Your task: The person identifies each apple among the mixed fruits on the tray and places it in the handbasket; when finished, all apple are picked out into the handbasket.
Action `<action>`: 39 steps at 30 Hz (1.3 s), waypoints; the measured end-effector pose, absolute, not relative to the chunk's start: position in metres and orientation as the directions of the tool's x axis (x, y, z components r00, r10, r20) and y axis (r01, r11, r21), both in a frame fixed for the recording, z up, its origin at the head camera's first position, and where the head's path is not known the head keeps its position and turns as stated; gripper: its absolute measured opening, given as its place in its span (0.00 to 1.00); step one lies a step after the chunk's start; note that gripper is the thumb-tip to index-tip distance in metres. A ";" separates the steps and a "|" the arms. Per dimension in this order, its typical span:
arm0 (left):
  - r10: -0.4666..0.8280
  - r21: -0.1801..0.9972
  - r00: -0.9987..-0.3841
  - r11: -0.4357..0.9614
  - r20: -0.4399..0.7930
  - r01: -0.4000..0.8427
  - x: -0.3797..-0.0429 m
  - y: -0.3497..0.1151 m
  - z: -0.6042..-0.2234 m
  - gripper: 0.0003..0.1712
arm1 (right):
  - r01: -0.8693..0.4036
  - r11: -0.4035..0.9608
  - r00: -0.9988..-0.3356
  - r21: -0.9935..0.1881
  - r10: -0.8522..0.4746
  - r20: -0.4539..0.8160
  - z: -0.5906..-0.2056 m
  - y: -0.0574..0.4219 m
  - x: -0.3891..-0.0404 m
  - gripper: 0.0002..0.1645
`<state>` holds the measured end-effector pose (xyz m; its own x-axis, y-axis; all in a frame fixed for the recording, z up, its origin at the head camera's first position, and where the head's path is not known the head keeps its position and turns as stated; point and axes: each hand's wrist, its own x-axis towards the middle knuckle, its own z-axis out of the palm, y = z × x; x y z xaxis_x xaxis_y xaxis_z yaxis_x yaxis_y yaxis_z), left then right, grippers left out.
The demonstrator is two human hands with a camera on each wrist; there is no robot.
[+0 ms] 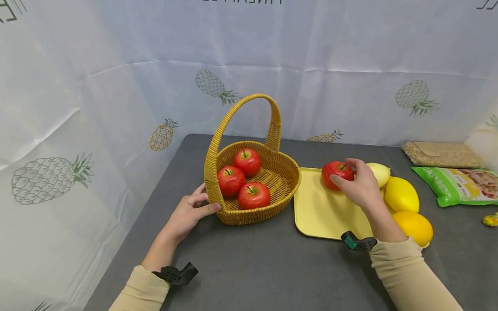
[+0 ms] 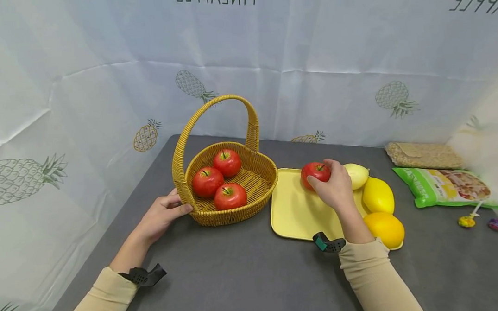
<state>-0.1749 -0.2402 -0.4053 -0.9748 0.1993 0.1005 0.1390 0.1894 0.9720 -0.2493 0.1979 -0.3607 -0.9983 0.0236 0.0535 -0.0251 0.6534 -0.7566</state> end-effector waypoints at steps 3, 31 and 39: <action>0.200 0.972 -0.975 0.188 0.101 0.139 -0.175 -0.240 -0.406 0.15 | -0.001 0.629 -1.000 -0.777 0.020 0.017 -0.362 0.199 -0.251 0.53; 0.201 0.975 -0.976 0.184 0.088 0.126 -0.173 -0.238 -0.400 0.17 | 0.067 0.538 -0.998 -0.840 0.024 -0.064 -0.376 0.200 -0.255 0.57; 0.195 0.973 -0.977 0.194 0.085 0.123 -0.173 -0.239 -0.401 0.16 | 0.079 0.544 -0.988 -0.835 -0.070 -0.138 -0.372 0.202 -0.254 0.63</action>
